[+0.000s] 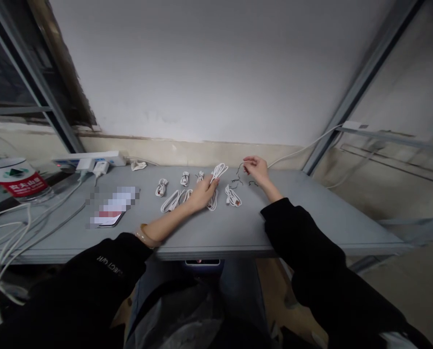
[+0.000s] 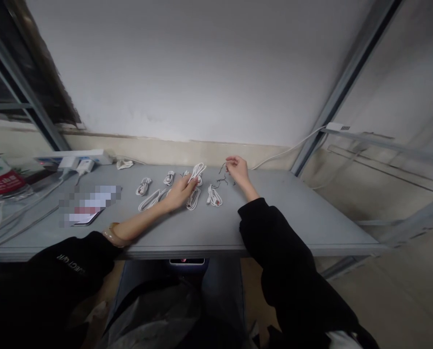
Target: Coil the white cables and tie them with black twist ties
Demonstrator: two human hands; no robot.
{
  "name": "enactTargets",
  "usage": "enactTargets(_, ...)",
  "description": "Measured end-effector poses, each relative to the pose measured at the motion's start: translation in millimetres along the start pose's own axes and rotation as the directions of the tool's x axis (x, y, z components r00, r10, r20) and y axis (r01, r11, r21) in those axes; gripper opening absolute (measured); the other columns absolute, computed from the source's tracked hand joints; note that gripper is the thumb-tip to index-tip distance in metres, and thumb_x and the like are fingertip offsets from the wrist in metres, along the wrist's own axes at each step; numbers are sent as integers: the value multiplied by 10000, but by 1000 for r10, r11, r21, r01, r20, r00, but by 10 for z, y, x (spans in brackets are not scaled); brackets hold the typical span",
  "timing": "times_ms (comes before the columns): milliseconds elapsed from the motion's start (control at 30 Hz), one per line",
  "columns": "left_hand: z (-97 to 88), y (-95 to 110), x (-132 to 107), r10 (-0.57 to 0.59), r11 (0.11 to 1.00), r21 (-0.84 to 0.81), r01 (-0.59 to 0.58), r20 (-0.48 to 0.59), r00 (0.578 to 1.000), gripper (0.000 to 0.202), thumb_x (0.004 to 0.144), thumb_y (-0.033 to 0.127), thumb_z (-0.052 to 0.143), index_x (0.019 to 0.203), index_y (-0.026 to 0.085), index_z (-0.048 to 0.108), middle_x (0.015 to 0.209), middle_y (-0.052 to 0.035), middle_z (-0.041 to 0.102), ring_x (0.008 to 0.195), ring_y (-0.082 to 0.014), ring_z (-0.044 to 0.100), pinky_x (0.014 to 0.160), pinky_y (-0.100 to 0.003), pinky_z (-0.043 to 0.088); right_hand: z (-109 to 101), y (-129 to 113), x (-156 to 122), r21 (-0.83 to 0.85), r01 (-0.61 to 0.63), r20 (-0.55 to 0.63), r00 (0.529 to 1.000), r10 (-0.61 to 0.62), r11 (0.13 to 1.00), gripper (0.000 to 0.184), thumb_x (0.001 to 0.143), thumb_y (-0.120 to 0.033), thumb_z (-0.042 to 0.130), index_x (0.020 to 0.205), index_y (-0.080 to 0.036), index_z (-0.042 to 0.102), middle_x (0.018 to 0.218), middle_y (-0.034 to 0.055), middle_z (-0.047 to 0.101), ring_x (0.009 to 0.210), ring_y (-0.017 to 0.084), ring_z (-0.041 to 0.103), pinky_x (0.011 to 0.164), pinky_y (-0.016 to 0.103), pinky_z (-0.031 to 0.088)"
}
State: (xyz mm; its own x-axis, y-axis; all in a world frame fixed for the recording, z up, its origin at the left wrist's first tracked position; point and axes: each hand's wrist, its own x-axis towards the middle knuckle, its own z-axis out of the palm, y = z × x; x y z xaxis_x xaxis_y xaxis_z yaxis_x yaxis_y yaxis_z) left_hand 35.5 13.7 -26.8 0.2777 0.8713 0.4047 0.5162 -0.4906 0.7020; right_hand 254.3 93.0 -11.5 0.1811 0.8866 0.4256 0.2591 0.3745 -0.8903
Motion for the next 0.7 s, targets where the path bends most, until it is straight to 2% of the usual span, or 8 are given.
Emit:
enactTargets(133, 9, -13, 0, 19, 999, -26, -18, 6, 1000, 272, 985, 323, 340, 750, 215, 424, 645, 16, 507, 630, -135, 488, 649, -278, 365, 98, -6, -49, 83, 12, -96, 995, -4, 997, 103, 729, -135, 576, 810, -191, 546, 648, -36, 565, 494, 84, 520, 512, 235, 425)
enactTargets(200, 13, -27, 0, 36, 999, -25, -35, 22, 999, 266, 985, 338, 334, 771, 216, 436, 659, 9, 522, 635, -137, 490, 650, -280, 369, 169, -39, -115, 174, -24, -89, 995, 40, 984, 109, 730, -136, 591, 813, -192, 548, 645, -38, 573, 497, 85, 533, 495, 226, 417)
enactTargets(333, 5, -36, -19, 108, 993, 44, -112, 81, 991, 271, 985, 373, 323, 842, 209, 485, 716, -17, 562, 680, -159, 520, 667, -294, 387, 331, -120, -307, 407, -195, 124, 980, 157, 892, 127, 719, -139, 662, 818, -180, 594, 690, -10, 633, 559, 92, 580, 546, 224, 471)
enactTargets(467, -15, -9, -50, 165, 963, 189, -193, 151, 975, 282, 987, 377, 323, 975, 197, 540, 820, -59, 621, 776, -205, 580, 730, -323, 422, 477, -186, -458, 551, -431, 330, 899, 287, 715, 101, 753, -80, 646, 761, -176, 616, 710, 4, 658, 671, 109, 634, 670, 225, 529)
enactTargets(533, -20, 3, -58, 154, 950, 245, -192, 165, 974, 305, 992, 383, 317, 1028, 190, 551, 863, -76, 643, 821, -227, 605, 748, -335, 436, 529, -210, -485, 562, -512, 382, 857, 345, 649, 122, 804, -72, 596, 740, -175, 614, 714, 20, 667, 704, 123, 645, 704, 236, 543)
enactTargets(700, -10, -16, -46, 138, 935, 300, -187, 178, 974, 330, 999, 372, 310, 1084, 173, 558, 906, -98, 667, 822, -237, 627, 742, -346, 453, 566, -223, -482, 573, -616, 450, 788, 420, 541, 249, 910, -65, 429, 821, -173, 635, 766, 37, 677, 771, 117, 653, 746, 217, 555)
